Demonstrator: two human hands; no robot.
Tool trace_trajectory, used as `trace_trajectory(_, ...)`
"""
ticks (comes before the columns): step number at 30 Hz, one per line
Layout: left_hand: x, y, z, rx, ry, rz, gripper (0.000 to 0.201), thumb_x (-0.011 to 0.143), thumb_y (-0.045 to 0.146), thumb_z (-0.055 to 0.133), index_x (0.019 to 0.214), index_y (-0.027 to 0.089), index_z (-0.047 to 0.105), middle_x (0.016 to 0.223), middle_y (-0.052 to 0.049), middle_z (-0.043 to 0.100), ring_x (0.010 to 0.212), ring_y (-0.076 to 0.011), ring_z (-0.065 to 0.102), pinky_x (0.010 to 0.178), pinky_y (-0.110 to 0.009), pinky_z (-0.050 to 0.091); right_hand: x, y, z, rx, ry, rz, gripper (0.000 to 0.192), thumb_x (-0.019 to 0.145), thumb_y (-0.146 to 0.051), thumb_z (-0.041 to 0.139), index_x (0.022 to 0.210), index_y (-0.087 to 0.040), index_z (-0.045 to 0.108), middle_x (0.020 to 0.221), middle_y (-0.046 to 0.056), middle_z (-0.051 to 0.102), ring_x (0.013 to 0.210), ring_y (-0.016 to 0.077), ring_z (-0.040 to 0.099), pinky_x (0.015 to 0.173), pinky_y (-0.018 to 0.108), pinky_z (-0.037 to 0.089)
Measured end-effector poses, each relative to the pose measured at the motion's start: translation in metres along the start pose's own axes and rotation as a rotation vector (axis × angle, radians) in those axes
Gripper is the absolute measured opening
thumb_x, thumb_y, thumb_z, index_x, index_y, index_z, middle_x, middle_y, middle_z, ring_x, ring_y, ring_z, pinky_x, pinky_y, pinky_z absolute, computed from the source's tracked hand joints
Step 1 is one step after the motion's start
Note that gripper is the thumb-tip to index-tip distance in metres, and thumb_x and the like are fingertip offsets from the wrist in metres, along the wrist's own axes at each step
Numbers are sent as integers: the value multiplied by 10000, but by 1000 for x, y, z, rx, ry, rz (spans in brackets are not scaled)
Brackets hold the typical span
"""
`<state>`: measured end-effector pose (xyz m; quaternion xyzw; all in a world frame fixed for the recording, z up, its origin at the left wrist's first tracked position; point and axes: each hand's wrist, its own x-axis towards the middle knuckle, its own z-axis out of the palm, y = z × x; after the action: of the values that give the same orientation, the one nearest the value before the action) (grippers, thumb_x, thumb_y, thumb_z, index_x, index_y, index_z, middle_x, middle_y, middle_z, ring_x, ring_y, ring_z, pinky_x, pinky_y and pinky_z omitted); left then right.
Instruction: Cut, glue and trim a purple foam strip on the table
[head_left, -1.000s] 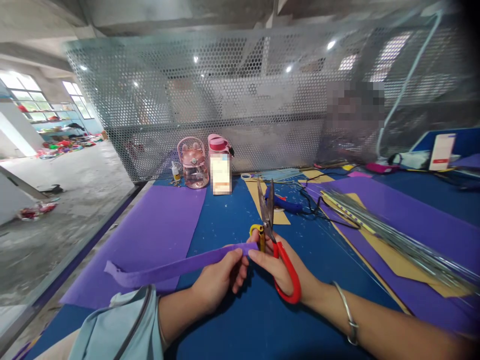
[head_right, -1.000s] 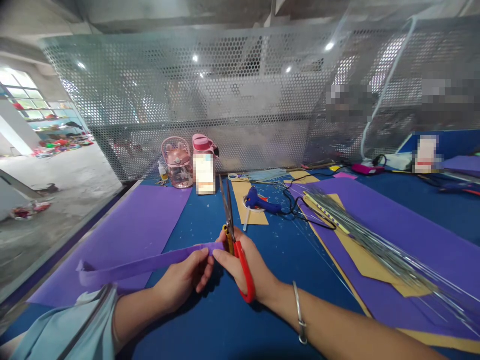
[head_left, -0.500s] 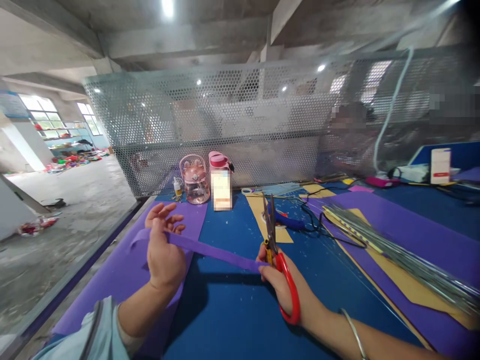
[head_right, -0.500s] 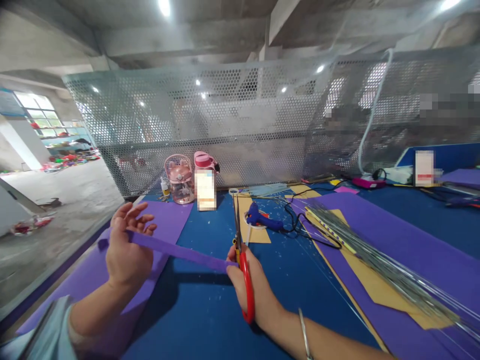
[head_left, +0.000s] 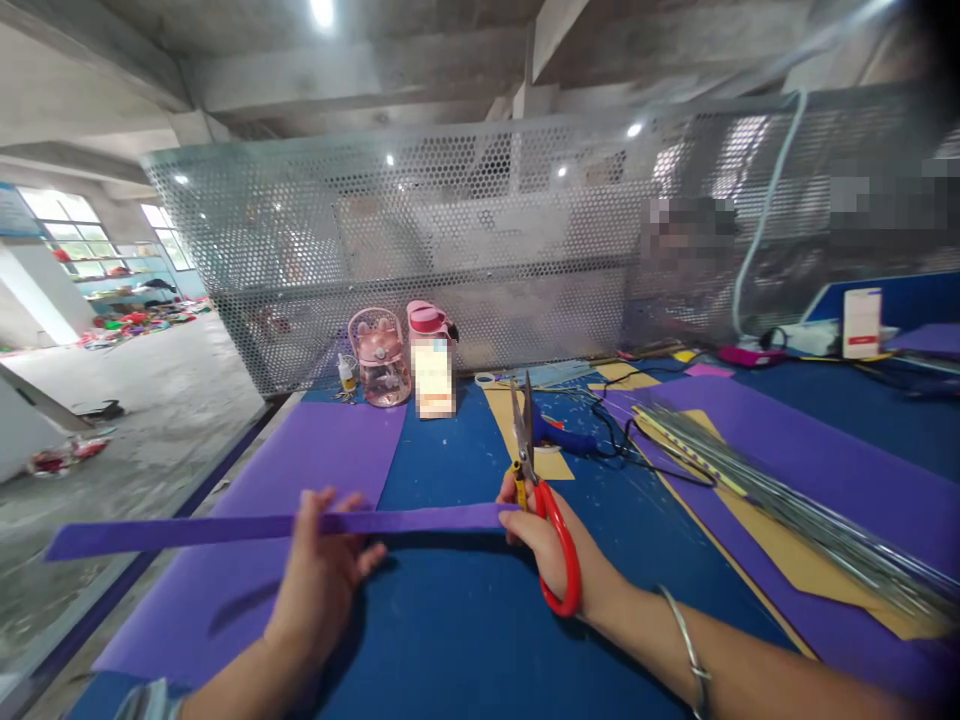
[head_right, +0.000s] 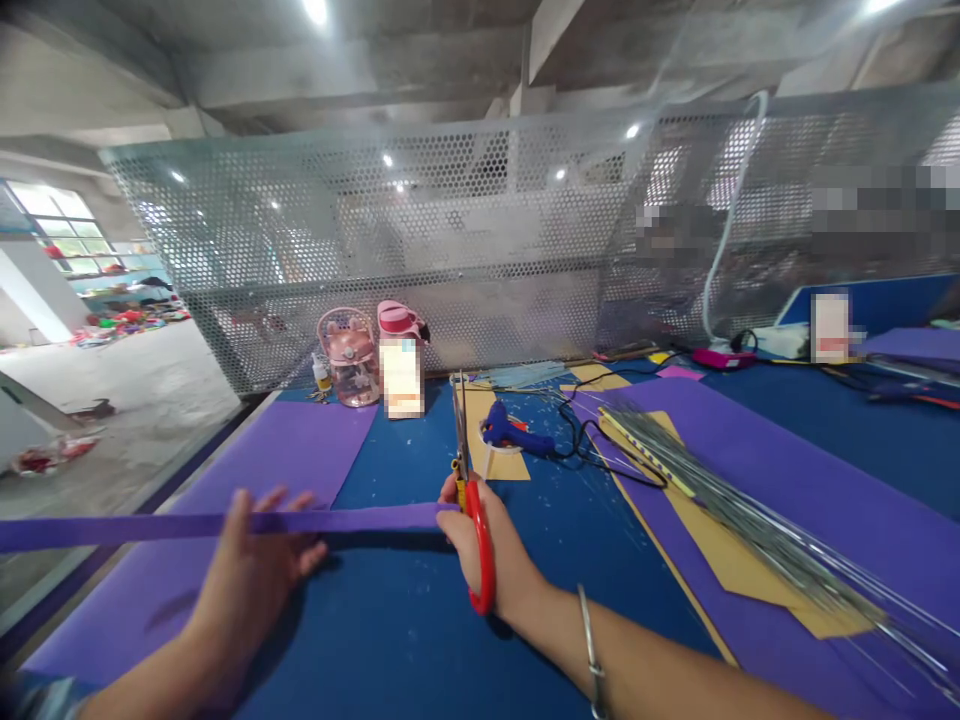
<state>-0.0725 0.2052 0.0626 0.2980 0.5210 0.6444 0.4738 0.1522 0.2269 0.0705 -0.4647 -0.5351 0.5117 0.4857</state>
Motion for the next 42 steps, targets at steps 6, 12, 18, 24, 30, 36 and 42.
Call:
trace_trajectory(6,-42,-32,60,52,-655,-551,504,715,645,567,759,144,528,619,5,510,461,-82,461,389,-186,335,1,9,-2,73,-196,21,117,664,-246,552,749,-192,494,627,-40,482,581,127,447,589,285,361)
trace_trajectory(12,-24,-45,68,-43,-669,-266,381,766,501,599,651,184,422,487,75,389,374,-41,322,362,-174,216,-2,12,-5,119,-268,11,124,668,-231,579,754,-189,501,692,-22,508,645,137,477,622,281,383)
trace_trajectory(18,-20,-41,54,128,-789,-263,403,751,543,624,776,151,533,594,32,521,432,-58,444,385,-178,304,-2,15,-7,138,-337,-15,164,747,-286,594,833,-199,485,731,-12,545,680,159,541,692,319,427)
trace_trajectory(24,-13,-42,56,83,-737,-433,456,644,567,665,692,125,565,586,7,551,449,-62,448,418,-190,310,2,20,-8,85,-328,-72,193,720,-304,619,815,-202,486,738,-10,547,703,170,552,710,324,430)
trace_trajectory(30,-7,-38,56,-23,-756,-538,343,641,450,680,658,121,582,560,5,552,435,-59,451,419,-190,283,-2,19,-7,-116,-231,-127,171,748,-280,612,830,-202,483,778,-6,514,727,165,521,697,313,421)
trace_trajectory(36,-9,-39,57,-29,-721,-506,413,617,508,716,679,120,590,580,6,557,439,-56,445,414,-186,275,0,21,-4,-84,-241,-68,179,734,-292,609,805,-205,470,753,-14,497,726,168,511,700,314,421)
trace_trajectory(42,-7,-42,58,-19,-546,-316,475,687,590,653,785,129,602,612,31,521,464,-51,402,440,-185,292,-3,15,-3,-232,-180,-83,265,834,-445,528,768,-192,490,731,0,521,690,164,482,677,300,403)
